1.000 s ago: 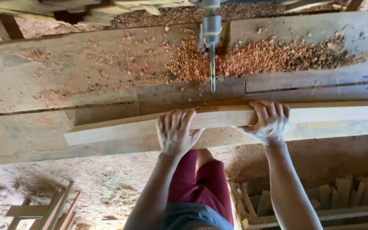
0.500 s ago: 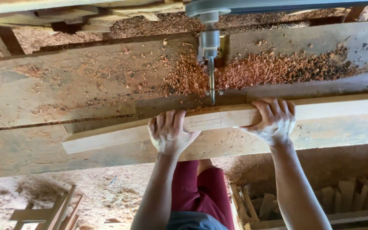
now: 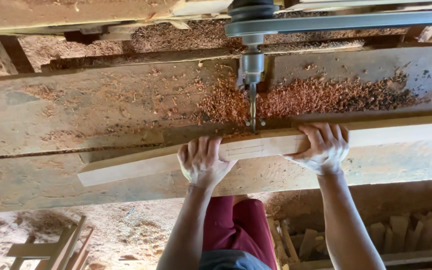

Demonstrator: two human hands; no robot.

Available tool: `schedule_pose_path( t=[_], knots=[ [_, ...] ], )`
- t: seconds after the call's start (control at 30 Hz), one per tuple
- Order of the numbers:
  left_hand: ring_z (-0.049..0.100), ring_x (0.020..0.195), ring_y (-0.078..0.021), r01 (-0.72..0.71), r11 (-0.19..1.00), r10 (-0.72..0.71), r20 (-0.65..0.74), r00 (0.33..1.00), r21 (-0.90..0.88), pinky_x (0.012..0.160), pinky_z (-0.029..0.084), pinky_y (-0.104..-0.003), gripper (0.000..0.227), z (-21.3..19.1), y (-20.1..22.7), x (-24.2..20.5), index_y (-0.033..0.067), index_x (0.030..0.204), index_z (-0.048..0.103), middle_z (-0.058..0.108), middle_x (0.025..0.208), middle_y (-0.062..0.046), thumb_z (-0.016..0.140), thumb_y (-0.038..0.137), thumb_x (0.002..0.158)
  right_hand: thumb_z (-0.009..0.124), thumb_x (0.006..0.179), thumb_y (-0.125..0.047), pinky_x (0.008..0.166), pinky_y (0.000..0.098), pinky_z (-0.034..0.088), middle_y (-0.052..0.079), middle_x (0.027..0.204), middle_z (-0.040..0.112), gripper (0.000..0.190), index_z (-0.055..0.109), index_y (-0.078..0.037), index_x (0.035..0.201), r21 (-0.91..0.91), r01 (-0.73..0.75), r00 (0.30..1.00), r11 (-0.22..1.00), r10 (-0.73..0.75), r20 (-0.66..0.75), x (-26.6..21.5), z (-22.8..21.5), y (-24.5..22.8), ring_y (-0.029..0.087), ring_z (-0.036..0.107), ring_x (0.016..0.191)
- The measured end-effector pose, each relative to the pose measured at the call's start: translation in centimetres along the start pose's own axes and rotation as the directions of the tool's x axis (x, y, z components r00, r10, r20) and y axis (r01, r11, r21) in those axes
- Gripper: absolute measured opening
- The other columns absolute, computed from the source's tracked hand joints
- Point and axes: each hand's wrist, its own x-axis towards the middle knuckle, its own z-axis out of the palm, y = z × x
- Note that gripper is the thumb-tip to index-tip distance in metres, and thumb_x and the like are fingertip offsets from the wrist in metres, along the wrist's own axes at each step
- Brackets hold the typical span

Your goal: The person walks to a drill press and positions a wooden plank under the drill bit. They then operate the machine to drill a hole into the wood, holding the plank steady with both hands while the drill bit penetrates the material.

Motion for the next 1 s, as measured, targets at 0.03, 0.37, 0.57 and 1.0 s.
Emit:
schedule_pose_path(
  t=[0.03, 0.37, 0.57, 1.0],
  knots=[
    [0.063, 0.077, -0.0195, 0.001, 1.000, -0.001, -0.002, 1.000, 0.012, 0.076, 0.043, -0.038, 0.030, 0.6, 0.0, -0.6, 0.0305, 0.091, 0.064, 0.060, 0.084, 0.006, 0.070, 0.037, 0.063, 0.059, 0.081, -0.088, 0.088, 0.0436, 0.052, 0.000, 0.094, 0.066, 0.067, 0.072, -0.023, 0.095, -0.009, 0.002, 1.000, 1.000, -0.002, -0.014, 0.1, -0.1, 0.0, 0.027, 0.067, 0.086],
    [0.060, 0.073, -0.0213, 0.030, 0.999, -0.030, -0.012, 0.999, -0.033, 0.075, 0.046, -0.037, 0.035, -5.2, 1.6, 5.2, 0.0282, 0.086, 0.062, 0.057, 0.081, 0.005, 0.073, 0.041, 0.055, 0.063, 0.076, -0.087, 0.083, 0.0414, 0.052, -0.003, 0.090, 0.065, 0.065, 0.071, -0.026, 0.095, -0.030, 0.014, 1.000, 0.999, -0.015, -0.024, 0.4, -0.2, 0.2, 0.024, 0.066, 0.081],
    [0.060, 0.073, -0.0230, 0.042, 0.997, -0.044, -0.030, 0.999, -0.058, 0.075, 0.048, -0.039, 0.041, -5.5, 1.5, 4.8, 0.0271, 0.085, 0.063, 0.058, 0.081, 0.004, 0.074, 0.040, 0.048, 0.059, 0.077, -0.089, 0.082, 0.0404, 0.051, -0.004, 0.092, 0.065, 0.067, 0.071, -0.026, 0.097, 0.011, -0.001, 1.000, 1.000, 0.001, -0.015, 0.9, -0.6, -0.2, 0.023, 0.066, 0.081],
    [0.059, 0.073, -0.0224, 0.038, 0.998, -0.041, -0.054, 0.998, -0.056, 0.075, 0.047, -0.039, 0.042, -3.1, 0.8, 3.0, 0.0275, 0.082, 0.063, 0.059, 0.081, 0.004, 0.076, 0.054, 0.052, 0.069, 0.069, -0.085, 0.082, 0.0391, 0.053, -0.003, 0.087, 0.065, 0.065, 0.070, -0.025, 0.093, -0.066, 0.021, 0.998, 0.998, -0.025, -0.059, 0.5, 0.2, 0.1, 0.022, 0.067, 0.080]
  ],
)
